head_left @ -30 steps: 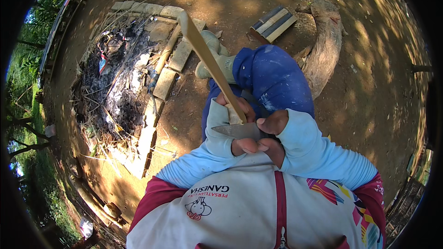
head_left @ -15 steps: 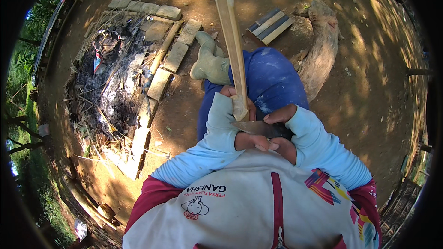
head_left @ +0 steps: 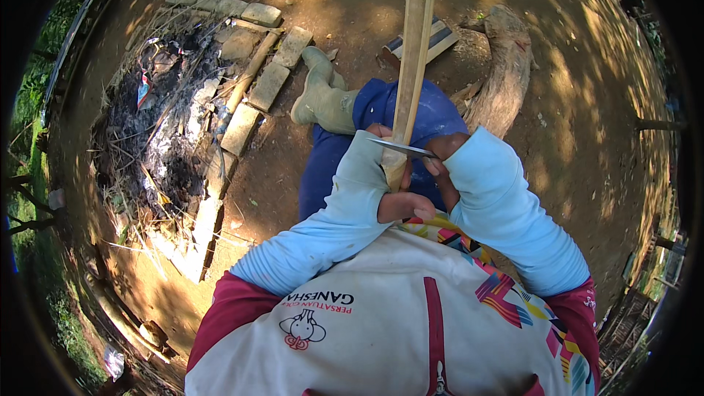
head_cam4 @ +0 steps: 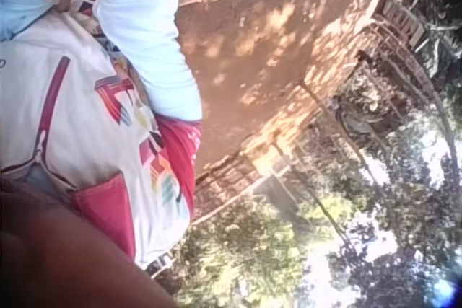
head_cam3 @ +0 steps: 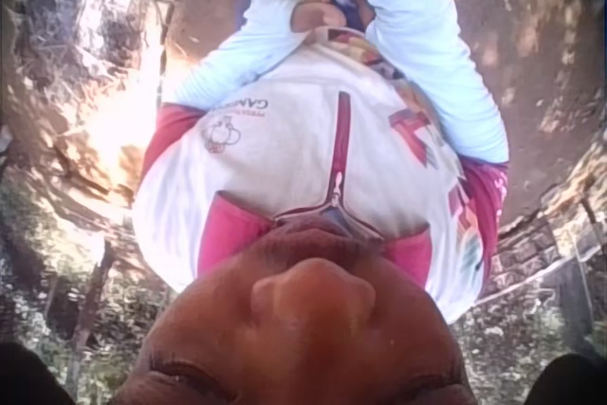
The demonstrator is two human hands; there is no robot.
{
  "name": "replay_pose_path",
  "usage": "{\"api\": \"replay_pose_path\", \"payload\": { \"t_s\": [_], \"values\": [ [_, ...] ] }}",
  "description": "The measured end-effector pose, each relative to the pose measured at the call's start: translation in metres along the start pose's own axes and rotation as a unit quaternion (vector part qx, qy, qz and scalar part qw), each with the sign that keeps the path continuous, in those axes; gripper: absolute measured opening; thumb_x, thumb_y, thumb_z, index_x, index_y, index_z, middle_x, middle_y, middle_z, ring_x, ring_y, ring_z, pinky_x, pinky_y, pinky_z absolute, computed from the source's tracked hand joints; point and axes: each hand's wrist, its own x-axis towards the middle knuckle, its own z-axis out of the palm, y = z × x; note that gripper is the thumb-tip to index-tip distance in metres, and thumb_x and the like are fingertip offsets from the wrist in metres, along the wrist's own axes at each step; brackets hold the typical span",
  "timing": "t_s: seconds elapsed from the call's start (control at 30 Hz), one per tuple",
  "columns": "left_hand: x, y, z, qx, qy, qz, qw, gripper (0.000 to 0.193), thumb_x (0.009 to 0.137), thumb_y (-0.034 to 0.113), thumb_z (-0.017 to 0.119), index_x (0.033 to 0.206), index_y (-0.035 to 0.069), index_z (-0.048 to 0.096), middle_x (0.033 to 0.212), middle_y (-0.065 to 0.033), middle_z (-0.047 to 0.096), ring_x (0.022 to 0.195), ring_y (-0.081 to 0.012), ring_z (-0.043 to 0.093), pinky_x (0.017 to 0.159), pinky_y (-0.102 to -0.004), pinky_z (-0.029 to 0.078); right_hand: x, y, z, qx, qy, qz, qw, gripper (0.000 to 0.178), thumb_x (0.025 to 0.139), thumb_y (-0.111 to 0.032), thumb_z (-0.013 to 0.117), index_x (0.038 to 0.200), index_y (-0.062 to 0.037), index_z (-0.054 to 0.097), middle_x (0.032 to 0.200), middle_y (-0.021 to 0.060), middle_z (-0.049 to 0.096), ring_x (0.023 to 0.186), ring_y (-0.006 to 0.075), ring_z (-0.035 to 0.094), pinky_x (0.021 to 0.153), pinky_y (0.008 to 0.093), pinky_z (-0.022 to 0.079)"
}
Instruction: The person sits on the ground and uses a knife to carve a long piece of wood. They hold the wood with their left hand and carefully shave off thin layers with the knife in their right hand, rotating the wood to work on different sides.
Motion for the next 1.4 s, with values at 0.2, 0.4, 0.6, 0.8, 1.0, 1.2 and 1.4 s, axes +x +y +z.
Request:
{"api": "replay_pose_path", "payload": {
  "t_s": [0.2,0.4,0.6,0.8,1.0,1.2,1.4],
  "values": [
    [0.002,0.002,-0.003,0.037,-0.023,-0.029,0.999,0.083,0.055,0.030,0.097,0.109,0.003,0.040,0.078,0.0026,0.051,0.069,-0.0059,0.049,0.060,-0.0214,0.040,-0.003,0.006,0.003,0.156,-0.041,0.089,0.983,0.017,0.081,0.004,0.062,0.095,-0.0062,0.062,0.074,0.0093,0.055,0.066,0.0260,0.058,0.056,0.0336,0.046],
    [0.003,0.001,-0.002,0.043,-0.018,-0.013,0.999,0.084,0.055,0.035,0.096,0.109,0.003,0.041,0.077,0.0029,0.051,0.068,-0.0057,0.049,0.061,-0.0212,0.040,-0.003,0.006,0.001,0.173,0.016,0.057,0.983,0.015,0.084,0.005,0.061,0.095,-0.0062,0.062,0.079,0.0102,0.056,0.066,0.0275,0.056,0.060,0.0335,0.046],
    [0.001,0.004,0.001,0.030,-0.006,-0.005,1.000,0.084,0.054,0.031,0.097,0.109,0.003,0.039,0.077,0.0031,0.052,0.069,-0.0058,0.050,0.062,-0.0210,0.041,-0.006,0.006,0.005,0.032,-0.034,0.036,0.998,0.015,0.084,0.004,0.063,0.095,-0.0052,0.060,0.078,0.0107,0.056,0.066,0.0281,0.056,0.061,0.0333,0.047],
    [0.001,0.006,-0.001,-0.013,-0.014,-0.029,0.999,0.086,0.055,0.030,0.097,0.111,0.002,0.039,0.078,0.0027,0.053,0.073,-0.0061,0.050,0.065,-0.0209,0.041,-0.010,0.004,0.002,0.261,-0.006,0.125,0.957,0.012,0.086,0.002,0.063,0.096,-0.0049,0.061,0.070,0.0073,0.054,0.061,0.0223,0.056,0.057,0.0314,0.046],
    [-0.001,0.000,-0.002,0.007,-0.013,-0.004,1.000,0.084,0.055,0.029,0.097,0.111,0.001,0.040,0.082,0.0000,0.055,0.076,-0.0071,0.050,0.067,-0.0217,0.041,-0.012,0.002,0.009,0.114,0.013,0.055,0.992,0.005,0.091,-0.001,0.059,0.095,-0.0026,0.061,0.072,0.0072,0.055,0.057,0.0186,0.053,0.052,0.0298,0.043],
    [-0.002,0.014,0.001,-0.005,-0.027,-0.030,0.999,0.084,0.055,0.028,0.097,0.112,0.002,0.041,0.082,-0.0009,0.054,0.075,-0.0073,0.051,0.066,-0.0215,0.041,-0.014,0.006,0.011,0.296,-0.019,0.088,0.951,0.004,0.094,-0.003,0.057,0.098,-0.0020,0.059,0.072,0.0041,0.055,0.059,0.0118,0.053,0.052,0.0278,0.043],
    [-0.003,0.006,0.000,-0.007,-0.008,-0.031,0.999,0.080,0.054,0.022,0.097,0.109,0.004,0.041,0.081,0.0007,0.052,0.072,-0.0077,0.051,0.064,-0.0218,0.043,-0.018,0.000,0.008,0.288,0.037,0.136,0.947,0.005,0.093,-0.004,0.059,0.097,-0.0010,0.059,0.076,0.0057,0.057,0.063,0.0123,0.054,0.057,0.0272,0.045]
  ]
}}
